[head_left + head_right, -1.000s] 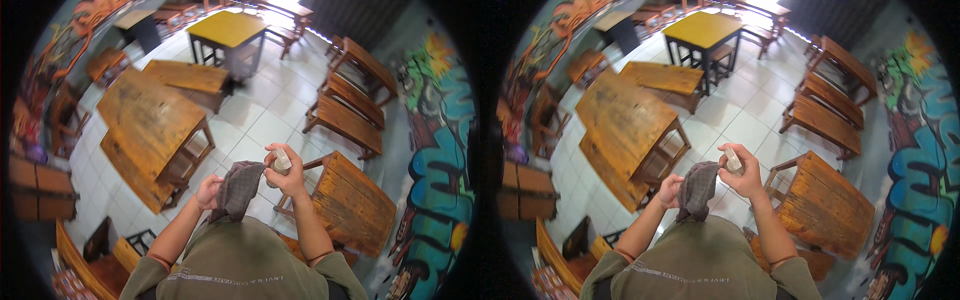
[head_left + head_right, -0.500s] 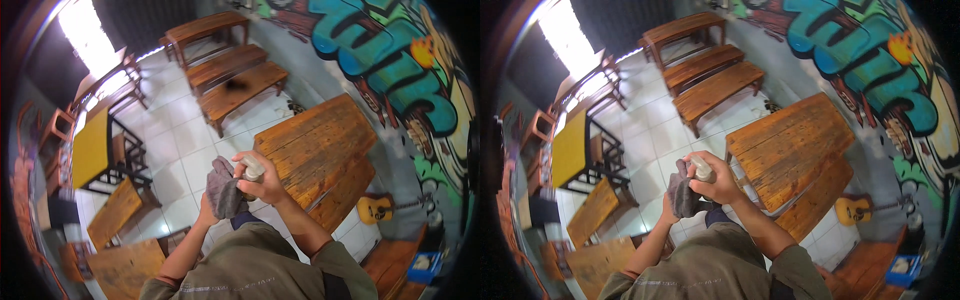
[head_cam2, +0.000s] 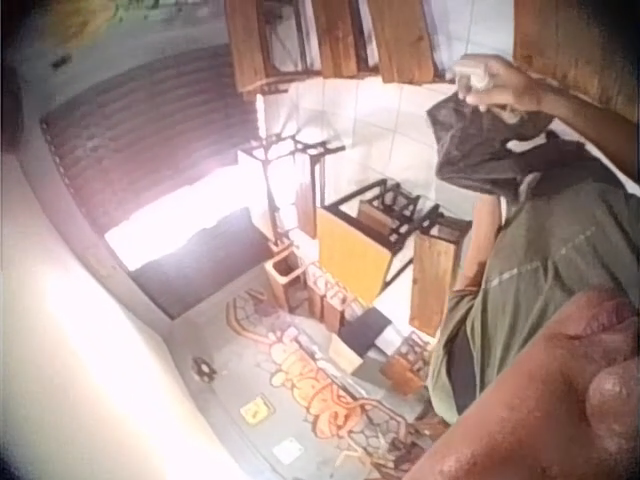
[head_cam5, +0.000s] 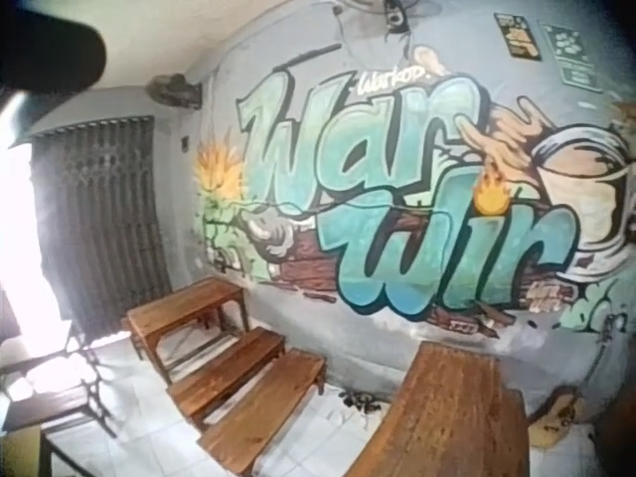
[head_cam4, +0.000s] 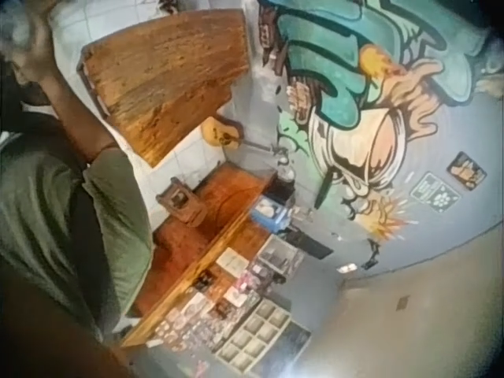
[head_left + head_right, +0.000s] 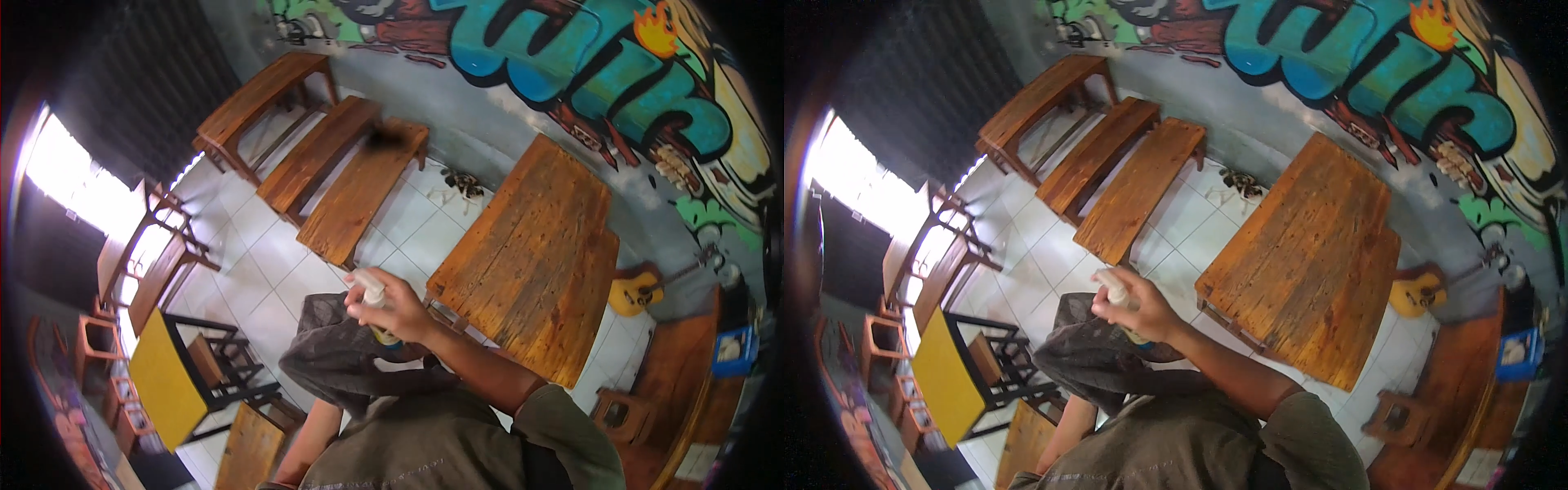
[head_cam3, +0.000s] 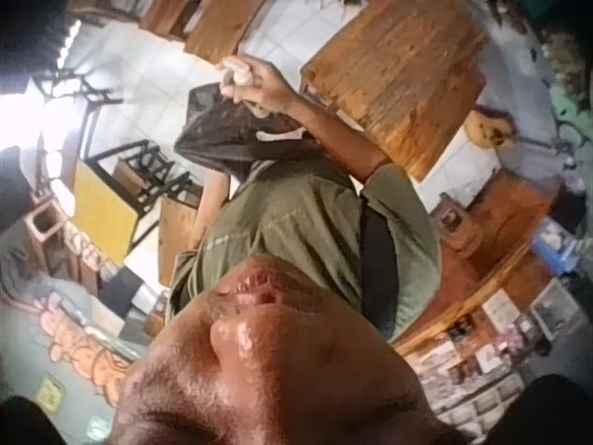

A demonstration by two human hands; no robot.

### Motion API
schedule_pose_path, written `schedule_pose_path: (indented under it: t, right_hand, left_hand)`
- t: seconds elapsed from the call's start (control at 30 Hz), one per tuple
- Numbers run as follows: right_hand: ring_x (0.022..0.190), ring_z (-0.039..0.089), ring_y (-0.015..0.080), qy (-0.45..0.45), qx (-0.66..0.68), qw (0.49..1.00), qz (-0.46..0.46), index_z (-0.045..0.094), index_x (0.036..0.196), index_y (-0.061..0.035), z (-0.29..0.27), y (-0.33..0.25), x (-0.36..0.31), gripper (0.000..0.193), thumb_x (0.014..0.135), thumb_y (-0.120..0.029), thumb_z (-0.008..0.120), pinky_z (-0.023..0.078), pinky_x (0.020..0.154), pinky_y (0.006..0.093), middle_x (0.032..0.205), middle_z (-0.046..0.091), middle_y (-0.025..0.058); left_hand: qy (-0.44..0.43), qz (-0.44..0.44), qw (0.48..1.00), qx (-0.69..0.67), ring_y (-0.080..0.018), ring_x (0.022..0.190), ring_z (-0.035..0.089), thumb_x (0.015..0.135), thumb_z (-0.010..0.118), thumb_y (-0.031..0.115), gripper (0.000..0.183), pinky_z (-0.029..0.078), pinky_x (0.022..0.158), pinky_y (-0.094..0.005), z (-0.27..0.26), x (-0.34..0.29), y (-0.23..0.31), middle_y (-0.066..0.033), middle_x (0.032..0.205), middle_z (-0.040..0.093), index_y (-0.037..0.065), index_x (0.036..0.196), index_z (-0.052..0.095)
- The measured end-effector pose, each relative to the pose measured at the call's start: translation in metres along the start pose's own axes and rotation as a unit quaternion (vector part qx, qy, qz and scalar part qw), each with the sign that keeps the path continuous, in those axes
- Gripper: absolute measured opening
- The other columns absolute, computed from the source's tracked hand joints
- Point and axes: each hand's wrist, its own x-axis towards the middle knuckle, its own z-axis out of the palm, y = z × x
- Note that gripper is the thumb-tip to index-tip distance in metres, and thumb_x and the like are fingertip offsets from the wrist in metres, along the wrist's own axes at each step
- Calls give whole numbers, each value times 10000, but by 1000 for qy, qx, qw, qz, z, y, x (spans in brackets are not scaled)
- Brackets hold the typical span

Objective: The recorder cleans various surfaces including a counter, a guitar, and a speaker using a spray bottle and a cloth.

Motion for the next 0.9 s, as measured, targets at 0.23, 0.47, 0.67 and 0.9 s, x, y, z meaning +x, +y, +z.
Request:
schedule_pose_path:
  t: [0.23, 0.47, 0.67, 0.9]
  right_hand:
    - [695, 593, 134, 345, 44, 938, -4, 414, 1343, -41, -32, 37, 5, 425, 976, -205, 551, 496, 688, 284, 813, 591, 63]
    - [760, 580, 101, 542, 93, 834, -46, 481, 1255, -68, -25, 46, -48, 439, 920, -297, 650, 506, 627, 285, 837, 566, 28]
    - [825, 595, 143, 658, 121, 742, -45, 461, 1241, -67, -48, 68, -84, 379, 904, -178, 595, 494, 718, 314, 961, 584, 51]
    - [857, 601, 136, 624, 70, 777, -52, 368, 1398, -41, -92, 41, -43, 556, 942, -261, 598, 481, 761, 278, 963, 594, 53]
  left_hand:
    - [-145, -76, 986, 9, -157, 965, 523, 937, 578, 235, 267, 441, 868, -289, -57, 113, 7, -19, 972, 570, 114, 1174, 550]
    - [-325, -321, 886, -86, -124, 739, 548, 939, 571, 270, 211, 500, 670, -259, -47, 205, 30, 28, 801, 558, 151, 1113, 559]
    - [-433, -338, 835, -33, -122, 634, 536, 952, 530, 321, 262, 470, 517, -238, 17, 276, 9, 29, 795, 557, 146, 1146, 550]
    - [-470, -402, 786, -10, -141, 687, 550, 956, 517, 335, 303, 486, 561, -270, 12, 331, -1, 7, 848, 573, 134, 1182, 530]
